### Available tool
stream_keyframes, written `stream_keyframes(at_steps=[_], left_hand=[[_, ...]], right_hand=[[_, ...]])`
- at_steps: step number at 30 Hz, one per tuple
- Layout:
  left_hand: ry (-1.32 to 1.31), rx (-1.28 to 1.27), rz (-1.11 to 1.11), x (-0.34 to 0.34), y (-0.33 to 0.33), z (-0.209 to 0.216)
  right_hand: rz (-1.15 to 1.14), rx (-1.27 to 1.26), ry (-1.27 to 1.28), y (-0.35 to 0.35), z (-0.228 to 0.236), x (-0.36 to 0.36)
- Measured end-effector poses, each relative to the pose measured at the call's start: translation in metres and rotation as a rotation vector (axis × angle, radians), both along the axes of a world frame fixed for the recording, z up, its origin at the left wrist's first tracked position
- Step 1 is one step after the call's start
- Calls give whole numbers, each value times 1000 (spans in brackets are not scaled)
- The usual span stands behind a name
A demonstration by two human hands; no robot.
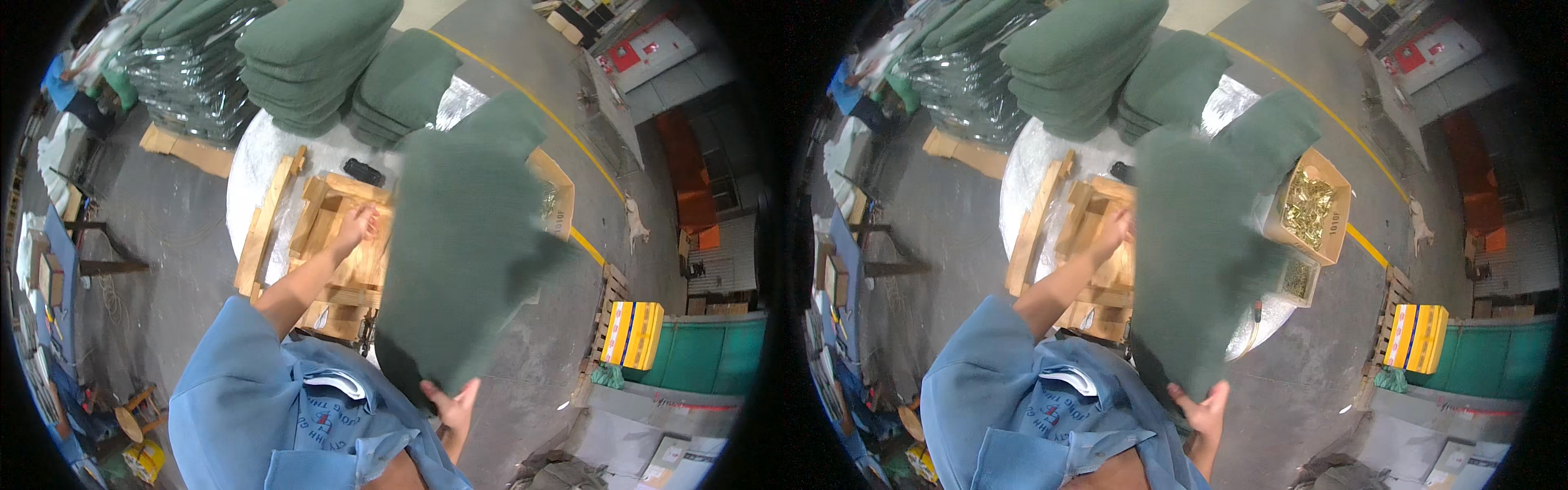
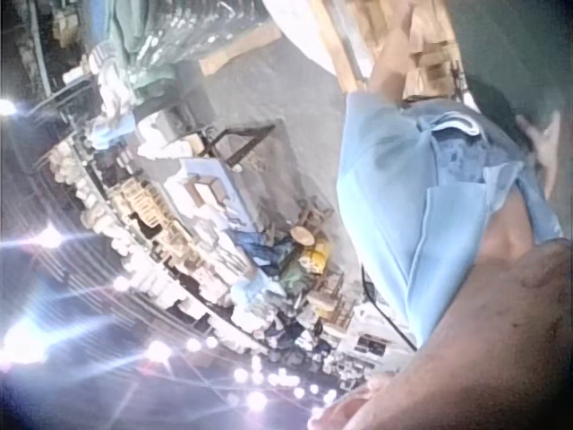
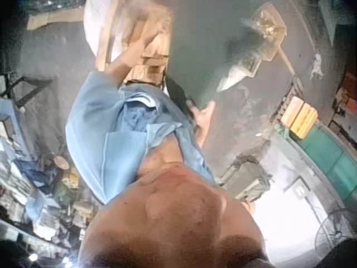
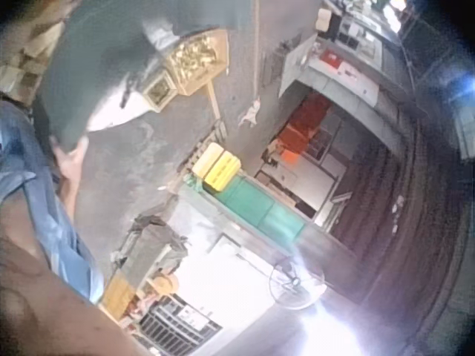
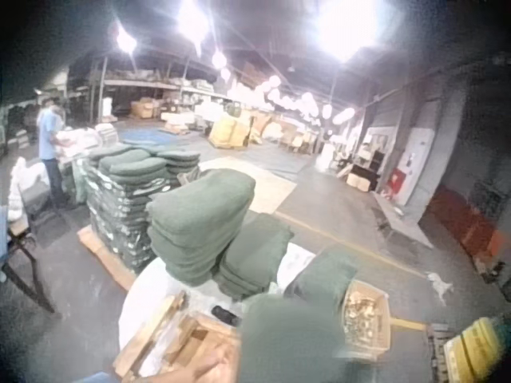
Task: The person places a green cushion into a wooden frame, secures it with a clamp, and uses a pneumatic drill to fasten staples. The person then removes the finished cushion and repeats the process with another cushion.
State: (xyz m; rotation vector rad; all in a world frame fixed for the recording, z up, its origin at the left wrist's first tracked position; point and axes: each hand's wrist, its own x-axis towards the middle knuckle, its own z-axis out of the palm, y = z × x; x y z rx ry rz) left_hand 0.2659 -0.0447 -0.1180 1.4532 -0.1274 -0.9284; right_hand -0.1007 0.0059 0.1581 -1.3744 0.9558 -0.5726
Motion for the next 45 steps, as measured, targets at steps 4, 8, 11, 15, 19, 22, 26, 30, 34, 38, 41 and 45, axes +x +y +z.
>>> stream_keyframes(at_steps=[4,8,11,15,19,22,26,30,34,38,41,45], left_hand=[[-89,-377,-83,57,-24,50],[-161,-106,-90,121,-30,31],[-117,-180,-258,124,-57,80],[-147,-140,-458,131,-103,117],[-32,-108,-369,135,-153,117],[67,-131,-165,126,-166,125],[-9,-362,-462,141,-145,167],[-381,-181,-635,126,-124,194],[-334,-156,-521,144,-62,190],[-892,111,-127,128,39,101],[-1320,600,46,89,126,29],[-815,753,-316,36,166,53]], right_hand=[[581,18,328,6,-29,-4],[513,61,178,5,-23,-14],[470,74,179,16,-16,-26],[442,47,226,31,-23,-43],[444,-89,313,37,-29,-39],[431,-119,356,33,-26,-38],[446,-147,367,31,-17,-24],[484,-192,452,27,-12,-9],[514,-183,503,22,-11,10],[402,-44,367,20,-20,2],[408,-84,425,6,-14,5],[556,-548,741,-24,-5,27]])
